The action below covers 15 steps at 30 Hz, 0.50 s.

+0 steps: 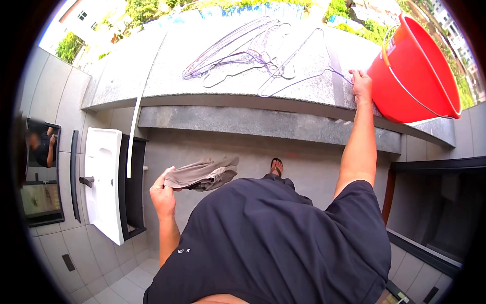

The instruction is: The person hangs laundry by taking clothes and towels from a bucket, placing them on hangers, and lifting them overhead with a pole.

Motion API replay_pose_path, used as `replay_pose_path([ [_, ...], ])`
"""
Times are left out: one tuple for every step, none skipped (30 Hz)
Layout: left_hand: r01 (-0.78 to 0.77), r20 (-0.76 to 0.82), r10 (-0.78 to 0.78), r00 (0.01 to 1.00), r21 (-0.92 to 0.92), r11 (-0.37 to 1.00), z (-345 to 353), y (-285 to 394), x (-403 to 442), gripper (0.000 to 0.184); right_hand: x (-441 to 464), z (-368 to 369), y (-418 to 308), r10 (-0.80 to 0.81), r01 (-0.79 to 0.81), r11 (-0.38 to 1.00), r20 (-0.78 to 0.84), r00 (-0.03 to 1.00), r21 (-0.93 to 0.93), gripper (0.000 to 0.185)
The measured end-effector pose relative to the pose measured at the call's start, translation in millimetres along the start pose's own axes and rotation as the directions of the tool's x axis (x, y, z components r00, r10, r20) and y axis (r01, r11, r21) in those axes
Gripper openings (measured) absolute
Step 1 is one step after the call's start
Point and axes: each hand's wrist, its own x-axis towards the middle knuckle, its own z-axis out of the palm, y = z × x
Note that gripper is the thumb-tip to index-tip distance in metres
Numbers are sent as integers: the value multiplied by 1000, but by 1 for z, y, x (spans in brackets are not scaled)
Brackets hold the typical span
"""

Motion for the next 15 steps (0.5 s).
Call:
replay_pose_path([
  [-8, 11, 8, 1000, -3, 1000, 2, 2, 2, 38, 15, -4, 12, -78, 74, 992, -41, 996, -103, 23],
  [-7, 21, 7, 1000, 1, 1000, 3, 3, 3, 38, 38, -6, 33, -160, 142, 968, -74, 984, -207, 24],
  [-6, 31, 6, 1000, 4, 1000, 4, 4, 5, 38, 50, -8, 44, -244, 204, 928, -97, 965, -311, 25],
  [-6, 40, 6, 999, 8, 1000, 6, 5, 6, 38, 47, -8, 23, -168, 86, 761, -66, 984, -643, 34],
  [0, 48, 0, 999, 4, 1000, 7, 6, 7, 37, 31, 4, 6, -273, 86, 604, -104, 956, -792, 36],
  [6, 55, -6, 998, 1, 1000, 8, 6, 7, 37, 6, 23, -11, -379, 59, 421, -116, 918, -905, 38],
  [12, 61, -11, 998, -3, 1000, 10, 7, 7, 36, -19, 44, -30, -481, 7, 223, -103, 870, -975, 40],
  [11, 64, -11, 998, 2, 1000, 12, 9, 7, 35, -39, 63, -53, -425, -35, 179, -109, 899, -983, 44],
  [10, 67, -10, 998, 6, 1000, 16, 11, 6, 35, -45, 85, -57, -464, 95, 304, -60, 884, -948, 43],
  [7, 68, -8, 998, 14, 1000, 18, 14, 5, 34, -46, 106, -56, -507, 226, 419, -20, 862, -880, 43],
  [11, 72, -11, 997, 5, 1000, 19, 15, 5, 33, -44, 128, -53, -394, 274, 610, 15, 919, -744, 42],
  [14, 77, -14, 997, -5, 1000, 20, 16, 4, 31, -52, 152, -59, -324, 328, 683, 132, 937, -653, 44],
  [17, 81, -16, 997, -16, 1000, 21, 17, 4, 30, -52, 177, -55, -210, 308, 793, 240, 948, -526, 50],
  [10, 79, -9, 997, -14, 1000, 21, 16, 4, 29, -48, 202, -41, -180, 318, 807, 305, 935, -497, 56],
  [2, 76, -1, 997, -14, 1000, 21, 15, 4, 28, -69, 218, -63, -49, 212, 836, 315, 948, -507, 59],
])
